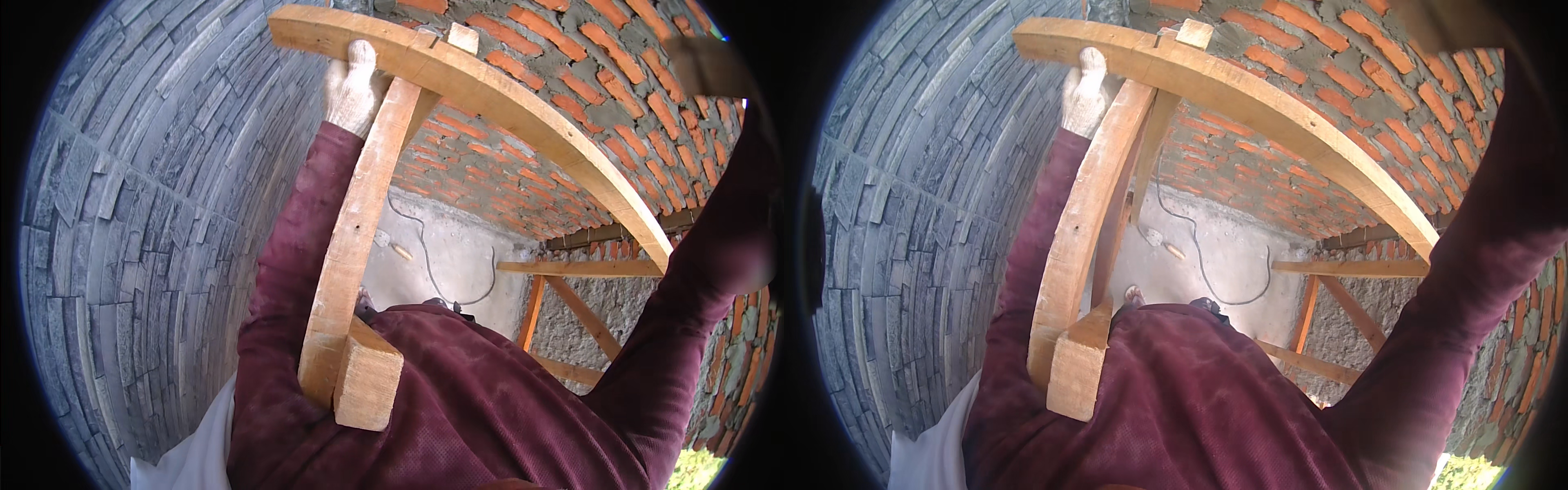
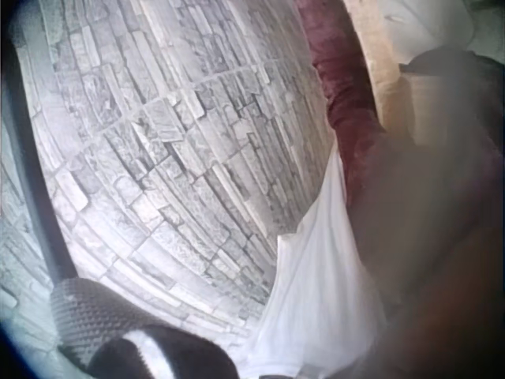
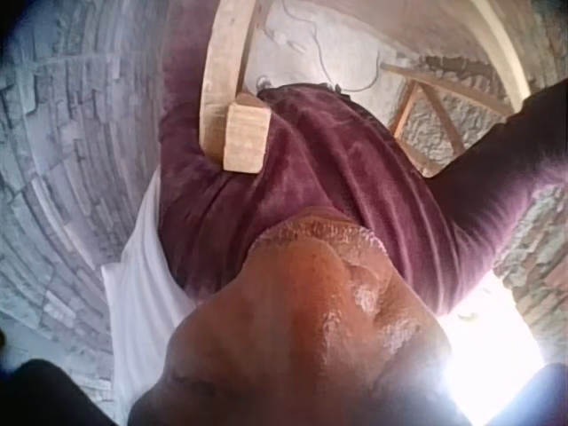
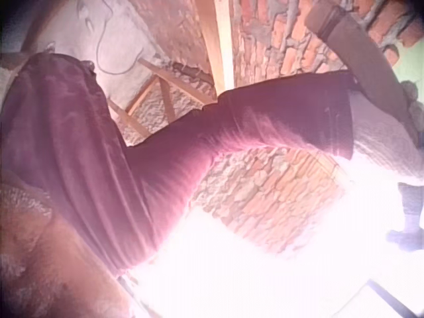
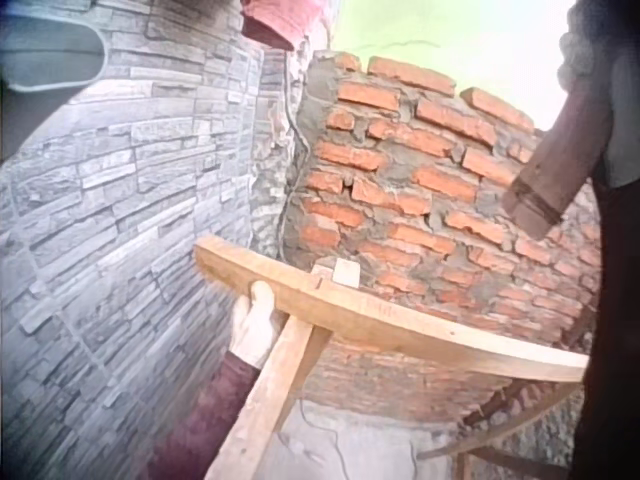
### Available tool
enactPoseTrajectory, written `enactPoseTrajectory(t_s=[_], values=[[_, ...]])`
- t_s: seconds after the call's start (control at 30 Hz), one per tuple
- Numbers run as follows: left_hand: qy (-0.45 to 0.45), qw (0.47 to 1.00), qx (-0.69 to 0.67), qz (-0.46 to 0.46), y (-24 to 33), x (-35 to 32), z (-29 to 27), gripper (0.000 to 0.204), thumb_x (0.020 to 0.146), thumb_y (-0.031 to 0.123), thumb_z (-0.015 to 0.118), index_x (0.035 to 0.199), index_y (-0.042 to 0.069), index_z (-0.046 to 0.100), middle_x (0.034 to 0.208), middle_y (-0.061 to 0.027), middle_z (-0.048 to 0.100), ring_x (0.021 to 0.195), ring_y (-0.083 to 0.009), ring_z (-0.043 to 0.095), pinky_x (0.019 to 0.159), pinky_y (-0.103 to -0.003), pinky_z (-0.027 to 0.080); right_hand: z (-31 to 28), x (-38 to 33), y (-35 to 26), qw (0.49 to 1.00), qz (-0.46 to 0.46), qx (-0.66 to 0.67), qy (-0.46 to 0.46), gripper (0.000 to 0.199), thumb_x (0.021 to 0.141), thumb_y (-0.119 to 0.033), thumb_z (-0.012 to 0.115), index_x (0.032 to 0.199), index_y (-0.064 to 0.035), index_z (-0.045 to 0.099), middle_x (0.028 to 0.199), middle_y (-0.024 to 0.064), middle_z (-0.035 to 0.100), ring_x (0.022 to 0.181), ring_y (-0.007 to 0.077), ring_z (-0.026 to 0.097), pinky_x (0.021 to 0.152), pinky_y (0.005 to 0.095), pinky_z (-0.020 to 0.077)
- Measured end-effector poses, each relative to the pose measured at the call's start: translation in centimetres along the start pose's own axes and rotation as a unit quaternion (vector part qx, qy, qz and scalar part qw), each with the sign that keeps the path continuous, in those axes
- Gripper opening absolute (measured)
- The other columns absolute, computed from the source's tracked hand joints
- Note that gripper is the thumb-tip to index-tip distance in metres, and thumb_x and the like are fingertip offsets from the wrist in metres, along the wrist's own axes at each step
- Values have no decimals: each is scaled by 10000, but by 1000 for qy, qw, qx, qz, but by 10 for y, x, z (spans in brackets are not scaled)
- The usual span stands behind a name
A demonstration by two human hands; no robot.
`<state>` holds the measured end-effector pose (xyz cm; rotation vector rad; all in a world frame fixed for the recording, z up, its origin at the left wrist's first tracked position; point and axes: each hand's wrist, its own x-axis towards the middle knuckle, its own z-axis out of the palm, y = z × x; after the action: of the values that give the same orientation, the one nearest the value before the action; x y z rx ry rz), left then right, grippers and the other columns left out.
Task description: The person assembles a curved wooden frame by positioning planks against a brick wall and securing them with nails. They use a hammer and an axe to drive nails and adjust the wood pieces.
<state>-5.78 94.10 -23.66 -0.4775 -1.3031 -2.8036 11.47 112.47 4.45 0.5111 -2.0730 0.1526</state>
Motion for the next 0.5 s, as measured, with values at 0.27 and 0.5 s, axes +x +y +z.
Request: enactPoseTrajectory(t_s=[0.27, 0.5], values=[[-18, 997, 69, 44, -6, 16, -4, 486, 1077, 297, 552, 1411, -46, 470, 1352, -113, 557, 1184, -191, 557, 1037, -361, 460, 30, -62, 26, 905, 235, 123, -333, 467, 824, -120, 693, 1261, 9, 592, 890, 85, 652, 651, 158, 636, 604, 364, 562], [-38, 998, -37, 30, -14, 12, -6, 458, 1062, 306, 586, 1366, -18, 472, 1256, -107, 582, 1141, -225, 589, 982, -411, 515, -25, -5, 27, 983, 154, 100, -10, 397, 833, -138, 690, 1177, 38, 598, 844, 78, 607, 565, 158, 589, 495, 312, 529]])
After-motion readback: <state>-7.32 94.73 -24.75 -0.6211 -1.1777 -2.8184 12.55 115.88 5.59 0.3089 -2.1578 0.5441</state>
